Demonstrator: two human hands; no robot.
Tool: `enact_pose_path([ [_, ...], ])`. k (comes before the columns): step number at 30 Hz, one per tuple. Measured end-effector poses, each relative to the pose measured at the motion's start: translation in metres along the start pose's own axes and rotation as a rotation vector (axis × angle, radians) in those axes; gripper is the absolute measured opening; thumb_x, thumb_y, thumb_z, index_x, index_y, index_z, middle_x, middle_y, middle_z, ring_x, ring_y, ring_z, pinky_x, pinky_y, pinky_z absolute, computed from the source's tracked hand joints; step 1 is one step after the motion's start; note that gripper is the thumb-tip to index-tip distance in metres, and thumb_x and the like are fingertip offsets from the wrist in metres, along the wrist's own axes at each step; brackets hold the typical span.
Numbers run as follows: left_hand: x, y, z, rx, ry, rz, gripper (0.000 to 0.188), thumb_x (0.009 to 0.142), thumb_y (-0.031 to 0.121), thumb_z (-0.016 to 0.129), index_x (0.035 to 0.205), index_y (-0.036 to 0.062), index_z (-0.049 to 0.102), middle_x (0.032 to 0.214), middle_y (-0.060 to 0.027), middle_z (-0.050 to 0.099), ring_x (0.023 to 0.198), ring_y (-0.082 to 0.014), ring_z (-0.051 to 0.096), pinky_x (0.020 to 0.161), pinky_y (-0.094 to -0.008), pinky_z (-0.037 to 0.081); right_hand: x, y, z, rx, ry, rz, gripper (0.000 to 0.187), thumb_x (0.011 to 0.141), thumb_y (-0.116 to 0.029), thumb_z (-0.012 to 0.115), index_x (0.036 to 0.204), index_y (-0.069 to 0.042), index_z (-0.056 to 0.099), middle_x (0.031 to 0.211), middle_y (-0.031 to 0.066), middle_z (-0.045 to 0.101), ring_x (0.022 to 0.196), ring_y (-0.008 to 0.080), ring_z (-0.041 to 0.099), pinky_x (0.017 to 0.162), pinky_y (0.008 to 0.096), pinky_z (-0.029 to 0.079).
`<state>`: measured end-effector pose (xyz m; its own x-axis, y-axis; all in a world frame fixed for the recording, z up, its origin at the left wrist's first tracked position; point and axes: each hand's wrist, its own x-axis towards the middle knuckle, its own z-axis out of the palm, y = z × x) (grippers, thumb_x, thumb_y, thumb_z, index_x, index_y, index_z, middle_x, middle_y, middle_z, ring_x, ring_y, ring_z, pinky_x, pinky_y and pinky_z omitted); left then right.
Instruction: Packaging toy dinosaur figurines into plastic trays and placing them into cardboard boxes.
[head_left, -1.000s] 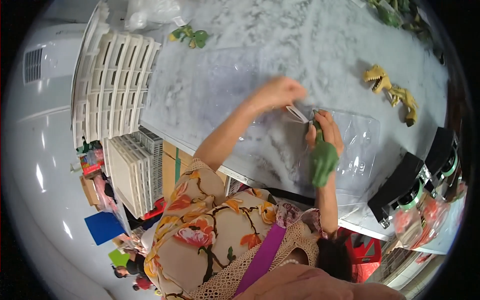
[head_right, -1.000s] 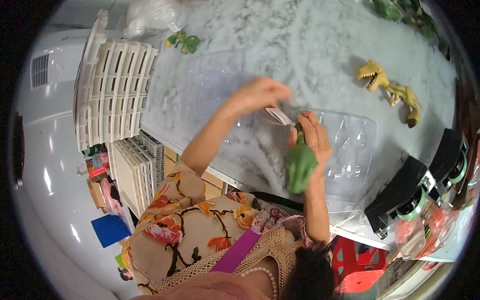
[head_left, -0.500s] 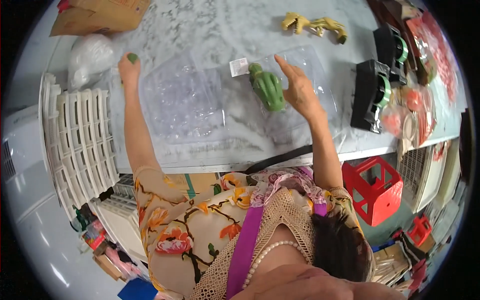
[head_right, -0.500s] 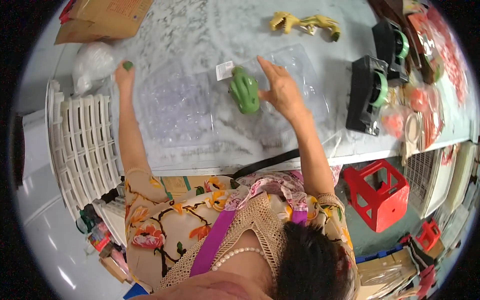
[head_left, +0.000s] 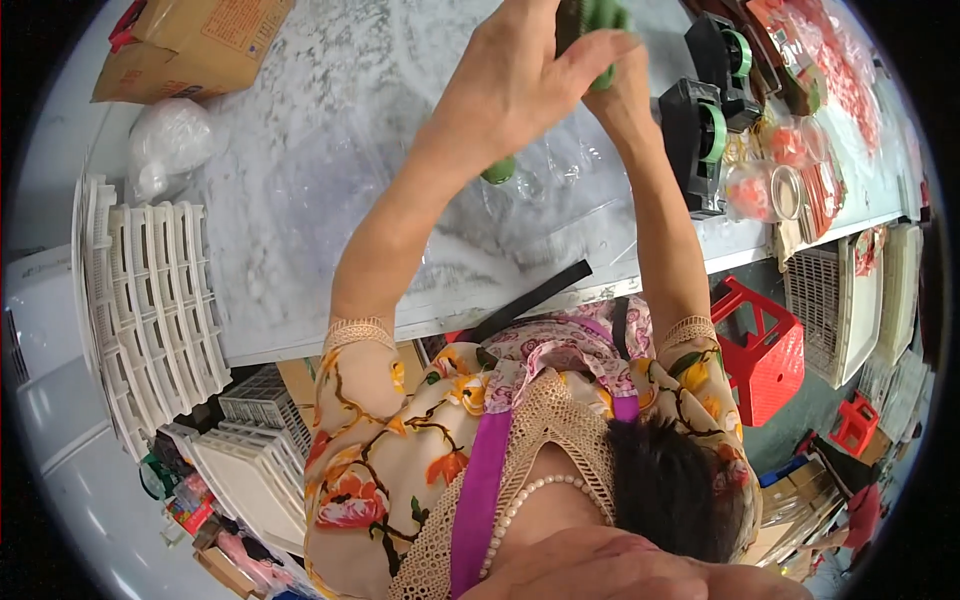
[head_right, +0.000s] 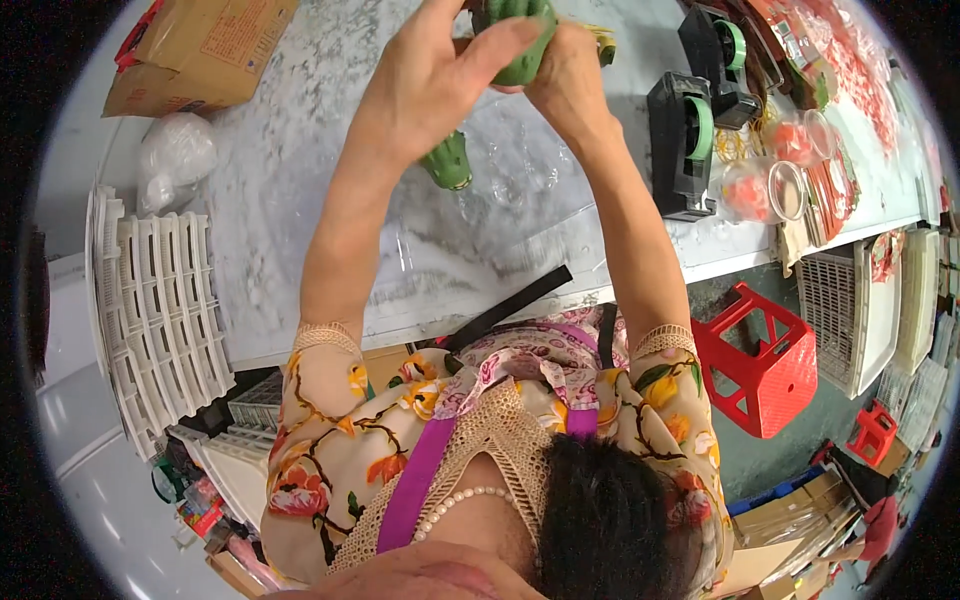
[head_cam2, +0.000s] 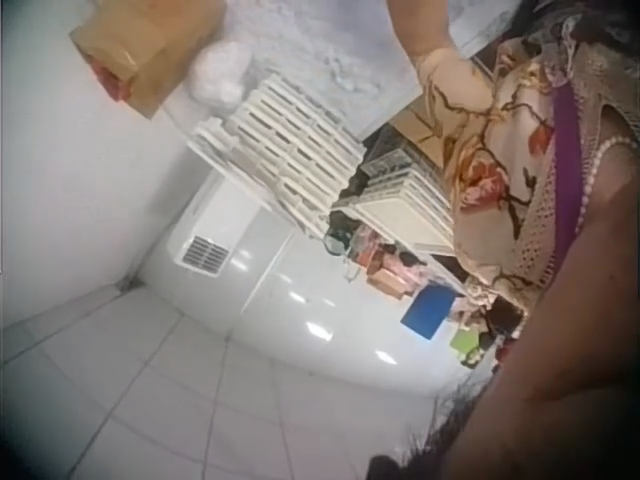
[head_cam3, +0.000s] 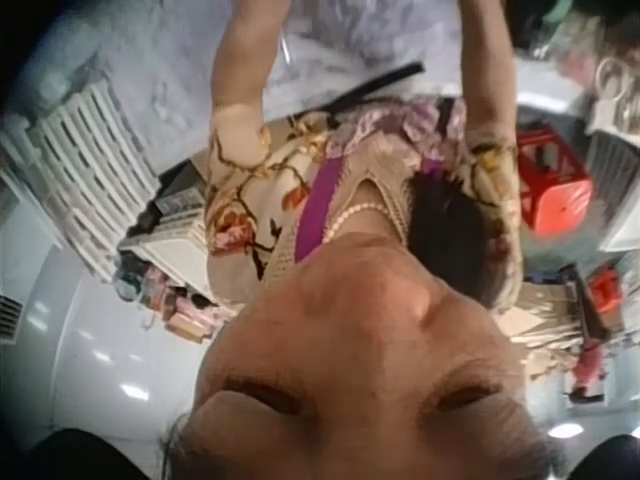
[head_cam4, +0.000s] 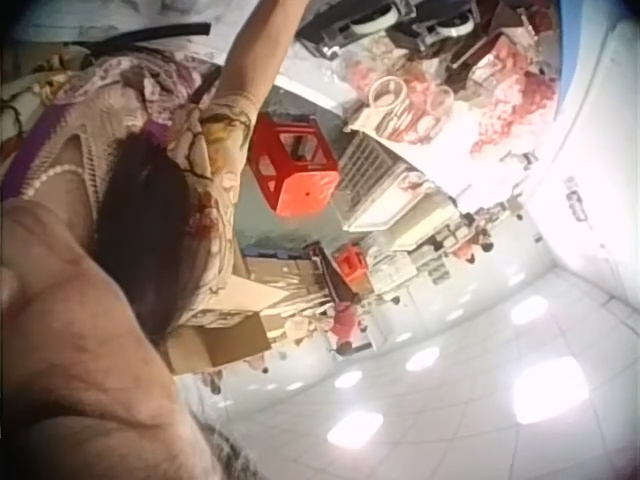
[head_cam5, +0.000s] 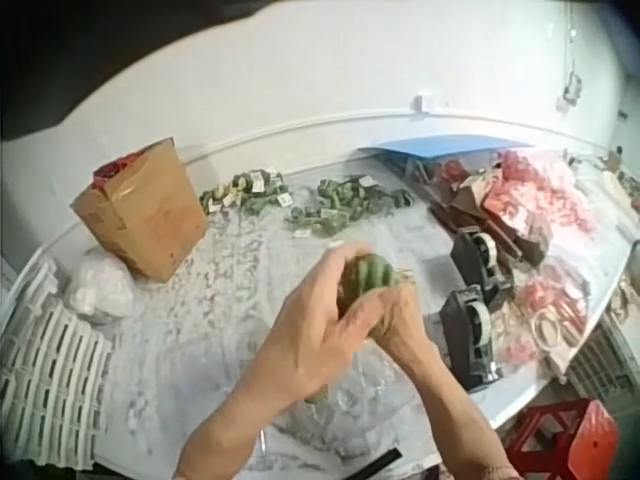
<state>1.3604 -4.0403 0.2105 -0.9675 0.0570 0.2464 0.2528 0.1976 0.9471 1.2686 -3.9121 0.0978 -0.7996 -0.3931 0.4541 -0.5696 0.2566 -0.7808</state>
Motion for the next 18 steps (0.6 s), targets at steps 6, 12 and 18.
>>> enact_pose_path([
  [6,-0.056,-0.090,-0.006,0.904,0.254,0.331,0.046,0.086,0.017,0.065,0.126,0.0009,0.049,0.106,-0.0213,0.059,0.095,-0.0368,0.059,0.082,-0.0428,0.048,-0.026,0.052,0.038,0.314,-0.148,0.035,0.022,0.082,-0.014,0.070,0.104,-0.008,0.069,0.118,0.0070,0.064,0.101,0.0214,0.064,0.083,0.0333,0.051],
  [12,-0.075,-0.123,-0.015,0.502,0.272,-0.086,0.039,0.084,0.013,0.064,0.119,0.0015,0.051,0.103,-0.0186,0.060,0.090,-0.0326,0.059,0.080,-0.0390,0.047,-0.044,0.070,0.062,0.177,-0.267,-0.162,0.022,0.082,-0.010,0.070,0.104,-0.009,0.068,0.124,0.0100,0.062,0.091,0.0191,0.067,0.074,0.0286,0.054],
  [18,-0.071,-0.122,-0.027,0.413,0.229,-0.062,0.034,0.084,0.010,0.063,0.115,0.0024,0.052,0.095,-0.0150,0.060,0.079,-0.0280,0.059,0.073,-0.0381,0.048,-0.060,0.066,0.070,0.096,-0.271,-0.223,0.029,0.076,-0.004,0.066,0.104,-0.011,0.066,0.121,0.0067,0.063,0.102,0.0269,0.065,0.082,0.0317,0.055],
])
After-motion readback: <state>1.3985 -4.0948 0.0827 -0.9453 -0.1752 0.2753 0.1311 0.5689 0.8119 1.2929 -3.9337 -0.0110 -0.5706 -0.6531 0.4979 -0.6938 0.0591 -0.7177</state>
